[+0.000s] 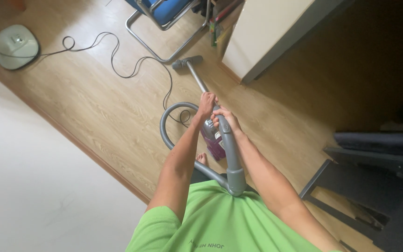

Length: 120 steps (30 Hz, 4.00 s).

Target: The person vacuums a wooden floor using a corded upright vacuum cleaner. They move the vacuum back and forth along the wall and around furniture, including a blue chair and a desk.

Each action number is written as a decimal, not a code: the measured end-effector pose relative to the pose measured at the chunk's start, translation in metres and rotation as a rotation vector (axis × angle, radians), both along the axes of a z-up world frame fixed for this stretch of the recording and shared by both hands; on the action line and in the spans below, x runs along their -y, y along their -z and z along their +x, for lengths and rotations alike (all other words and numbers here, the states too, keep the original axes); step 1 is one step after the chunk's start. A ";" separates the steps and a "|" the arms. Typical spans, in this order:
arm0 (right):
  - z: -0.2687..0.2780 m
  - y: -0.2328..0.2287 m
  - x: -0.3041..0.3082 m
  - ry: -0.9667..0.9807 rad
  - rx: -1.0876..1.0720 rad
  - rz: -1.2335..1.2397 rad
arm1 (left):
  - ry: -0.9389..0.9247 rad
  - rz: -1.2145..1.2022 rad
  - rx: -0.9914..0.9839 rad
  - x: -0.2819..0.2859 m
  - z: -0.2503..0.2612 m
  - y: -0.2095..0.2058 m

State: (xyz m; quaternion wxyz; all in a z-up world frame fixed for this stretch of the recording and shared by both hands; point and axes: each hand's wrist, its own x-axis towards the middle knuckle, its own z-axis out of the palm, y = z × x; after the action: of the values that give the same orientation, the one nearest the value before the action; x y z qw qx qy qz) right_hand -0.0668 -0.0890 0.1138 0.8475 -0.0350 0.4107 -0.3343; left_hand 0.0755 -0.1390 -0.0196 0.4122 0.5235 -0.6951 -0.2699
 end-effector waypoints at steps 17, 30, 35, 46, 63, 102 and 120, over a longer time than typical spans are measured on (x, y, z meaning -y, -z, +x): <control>0.004 -0.024 -0.002 0.060 0.048 0.056 | 0.080 -0.032 0.119 0.012 -0.002 0.000; -0.044 -0.018 -0.069 0.108 0.001 0.053 | 0.177 -0.081 0.094 -0.050 -0.053 -0.007; -0.072 -0.015 -0.102 0.185 0.097 0.108 | 0.228 -0.078 0.120 -0.076 -0.083 -0.012; -0.131 -0.024 -0.185 0.346 0.071 0.137 | 0.390 -0.071 0.122 -0.142 -0.156 -0.015; -0.219 -0.020 -0.308 0.586 0.011 0.097 | 0.609 -0.168 0.070 -0.242 -0.272 -0.014; -0.304 -0.038 -0.468 1.216 0.114 0.021 | 1.241 0.027 0.123 -0.380 -0.452 -0.003; -0.265 -0.040 -0.398 0.945 0.110 0.075 | 0.951 -0.083 0.197 -0.309 -0.370 -0.005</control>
State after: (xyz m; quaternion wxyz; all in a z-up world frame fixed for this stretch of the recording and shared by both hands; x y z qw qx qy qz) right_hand -0.3317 0.3086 0.1535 0.6237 0.2040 0.3477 -0.6696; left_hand -0.2942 0.1699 -0.0150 0.1958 0.1542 -0.9031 -0.3496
